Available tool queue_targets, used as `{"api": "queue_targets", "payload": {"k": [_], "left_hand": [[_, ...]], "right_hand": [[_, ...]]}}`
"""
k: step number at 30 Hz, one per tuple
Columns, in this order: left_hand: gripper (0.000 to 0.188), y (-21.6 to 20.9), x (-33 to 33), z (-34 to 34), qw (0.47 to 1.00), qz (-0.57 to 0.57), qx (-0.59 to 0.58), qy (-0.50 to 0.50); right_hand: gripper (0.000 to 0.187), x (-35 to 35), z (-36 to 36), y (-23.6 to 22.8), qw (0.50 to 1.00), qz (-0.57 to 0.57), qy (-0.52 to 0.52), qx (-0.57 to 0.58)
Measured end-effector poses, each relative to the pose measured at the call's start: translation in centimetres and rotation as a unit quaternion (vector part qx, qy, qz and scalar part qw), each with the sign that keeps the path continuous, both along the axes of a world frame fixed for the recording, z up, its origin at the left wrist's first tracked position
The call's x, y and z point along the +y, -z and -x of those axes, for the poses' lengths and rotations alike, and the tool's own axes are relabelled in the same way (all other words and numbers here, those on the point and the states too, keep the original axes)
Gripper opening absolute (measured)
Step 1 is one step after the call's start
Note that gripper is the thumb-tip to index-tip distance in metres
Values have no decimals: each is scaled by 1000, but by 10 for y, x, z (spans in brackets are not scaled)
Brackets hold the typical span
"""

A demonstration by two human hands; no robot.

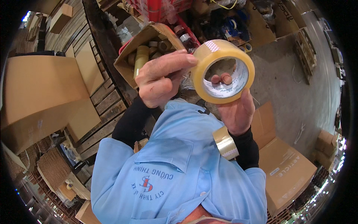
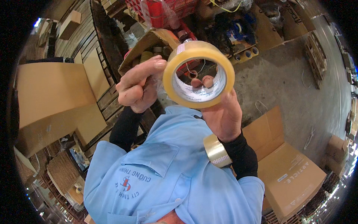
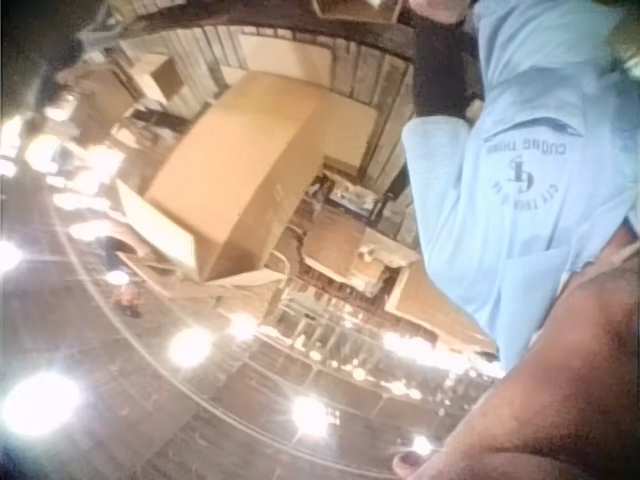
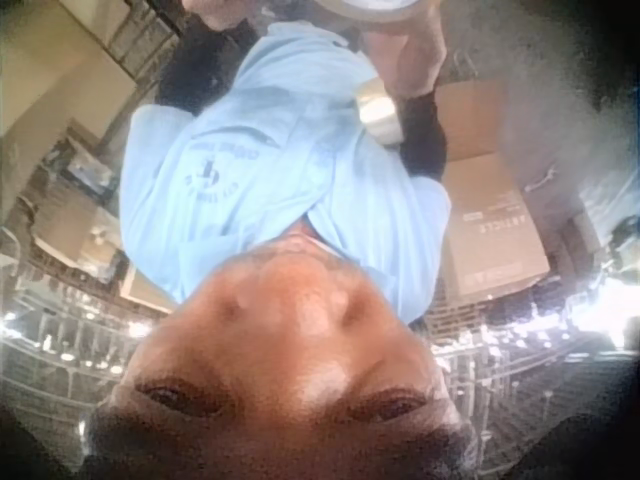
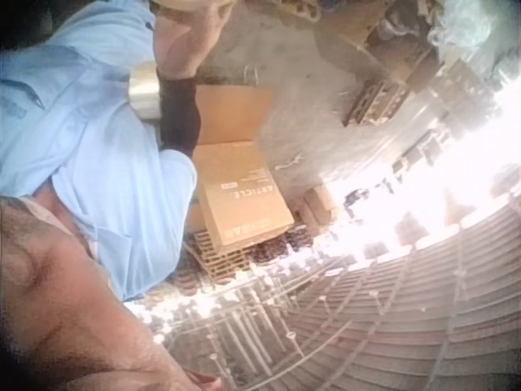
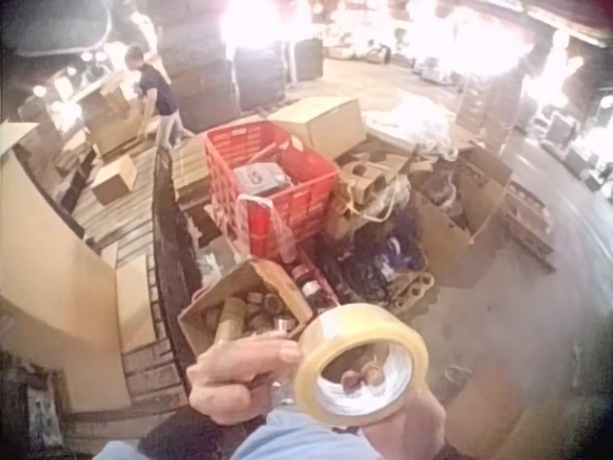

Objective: The person repeatedly picks up rolls of clear packing tape from a red basket, rotates them to inspect the edges and labels, and places them back into the basket. The task involves handling multiple tape rolls one at a time without using any tools.

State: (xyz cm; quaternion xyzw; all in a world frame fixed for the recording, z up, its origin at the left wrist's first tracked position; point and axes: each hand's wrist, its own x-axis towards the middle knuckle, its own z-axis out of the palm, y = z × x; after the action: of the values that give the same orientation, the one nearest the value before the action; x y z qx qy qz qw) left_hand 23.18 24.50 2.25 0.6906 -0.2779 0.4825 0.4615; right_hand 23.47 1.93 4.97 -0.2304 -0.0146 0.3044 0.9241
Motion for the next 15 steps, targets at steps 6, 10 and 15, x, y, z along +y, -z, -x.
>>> {"api": "queue_targets", "payload": {"k": [6,10,15], "left_hand": [[33,6,-23,8,988,141,-16,62],[37,14,-27,10,988,144,-49,24],[39,21,-17,14,998,-42,38,-41]], "right_hand": [[49,2,-9,2,991,-17,-58,120],[48,8,-13,4,979,-37,-81,183],[47,8,-22,6,963,-53,-81,252]]}}
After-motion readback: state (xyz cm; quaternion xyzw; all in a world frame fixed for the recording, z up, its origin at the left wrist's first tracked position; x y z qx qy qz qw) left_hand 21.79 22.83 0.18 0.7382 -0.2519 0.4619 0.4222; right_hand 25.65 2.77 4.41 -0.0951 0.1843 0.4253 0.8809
